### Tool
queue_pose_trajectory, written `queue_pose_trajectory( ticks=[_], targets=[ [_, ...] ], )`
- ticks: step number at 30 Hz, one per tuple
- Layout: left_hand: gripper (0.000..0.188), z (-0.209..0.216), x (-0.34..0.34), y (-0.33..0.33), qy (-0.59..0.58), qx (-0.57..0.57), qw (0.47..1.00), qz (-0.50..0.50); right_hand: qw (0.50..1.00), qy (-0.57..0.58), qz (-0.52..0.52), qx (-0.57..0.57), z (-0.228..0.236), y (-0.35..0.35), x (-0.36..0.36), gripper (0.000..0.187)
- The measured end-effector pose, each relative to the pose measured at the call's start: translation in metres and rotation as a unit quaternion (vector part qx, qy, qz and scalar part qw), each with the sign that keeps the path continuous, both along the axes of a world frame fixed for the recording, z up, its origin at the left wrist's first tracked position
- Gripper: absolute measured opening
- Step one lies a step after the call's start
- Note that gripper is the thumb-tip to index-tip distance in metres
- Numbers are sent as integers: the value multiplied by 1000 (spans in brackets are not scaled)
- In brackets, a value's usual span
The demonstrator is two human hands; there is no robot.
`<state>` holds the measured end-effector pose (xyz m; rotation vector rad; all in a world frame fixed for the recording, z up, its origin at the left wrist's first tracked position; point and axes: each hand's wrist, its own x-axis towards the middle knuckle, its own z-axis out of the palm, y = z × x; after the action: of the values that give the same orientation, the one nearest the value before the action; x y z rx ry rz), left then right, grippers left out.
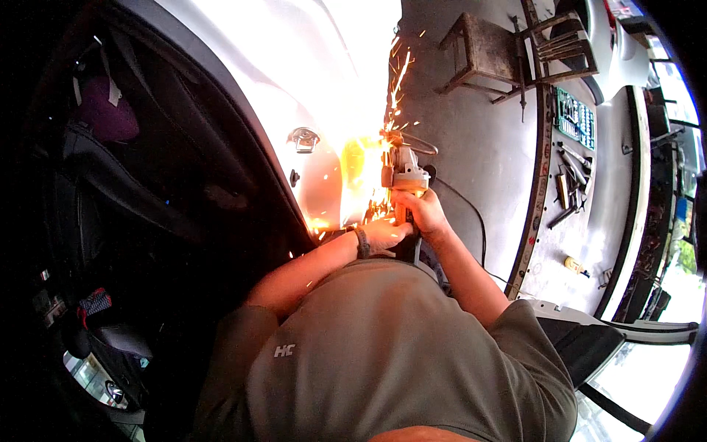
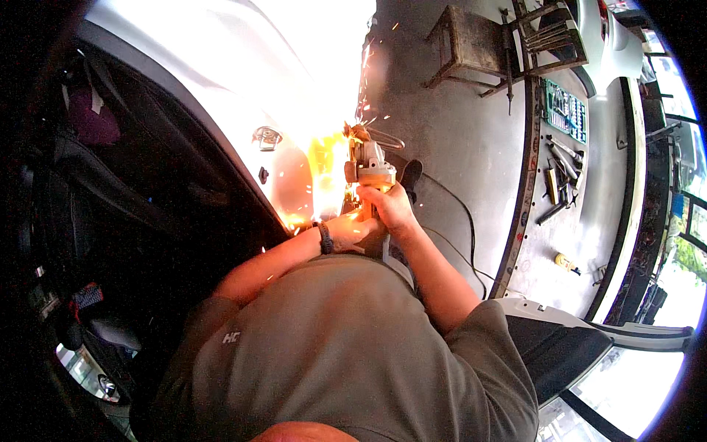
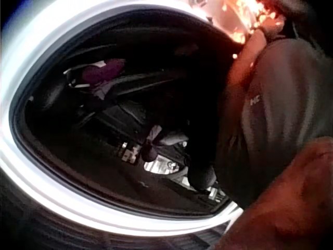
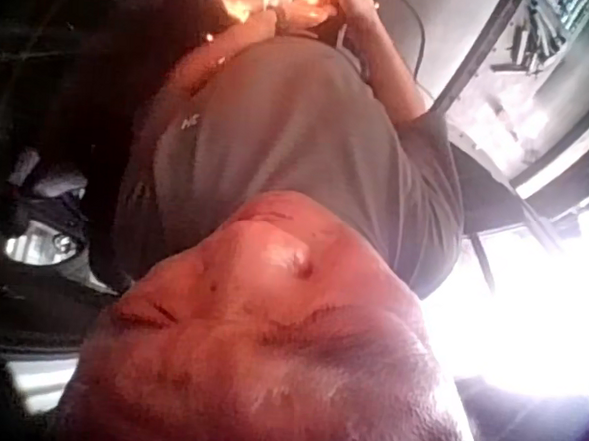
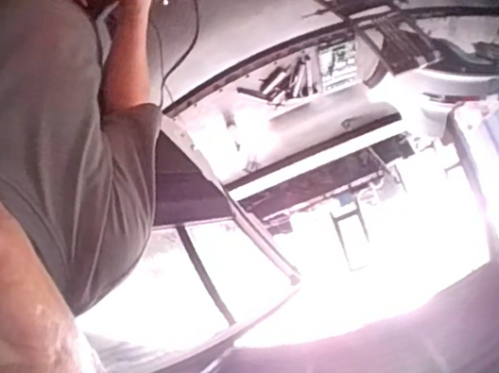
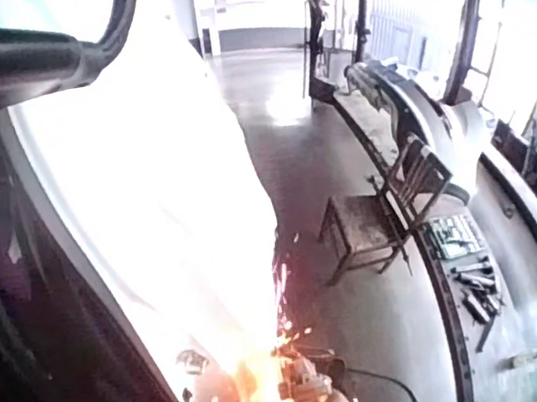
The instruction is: The person changes the disk on an angle grinder, moves to a white car, and uses the angle grinder to grind down specific sections of the car's body panels, producing sparks.
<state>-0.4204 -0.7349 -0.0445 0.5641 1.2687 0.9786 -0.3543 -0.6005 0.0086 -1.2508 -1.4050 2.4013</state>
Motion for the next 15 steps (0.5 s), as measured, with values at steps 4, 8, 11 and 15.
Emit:
queue_pose_trajectory(
  ticks=[4, 8, 11, 15],
  targets=[
    [38, 14, -10, 11, -149, -5, 989, 25, 999, 3, 35, 27, 2, 12, -5, 34],
    [39, -11, -2, 0, -178, -26, 983, 33, 1000, -17, 14, 21, 8, 3, -7, 29],
    [38, 60, -17, 20, -165, -69, 984, 13, 997, -5, 32, 68, 13, 10, -1, 30],
    [40, 50, -20, 17, -33, -61, 997, -25, 998, -2, 26, 57, 15, 7, -4, 27]
  ],
)
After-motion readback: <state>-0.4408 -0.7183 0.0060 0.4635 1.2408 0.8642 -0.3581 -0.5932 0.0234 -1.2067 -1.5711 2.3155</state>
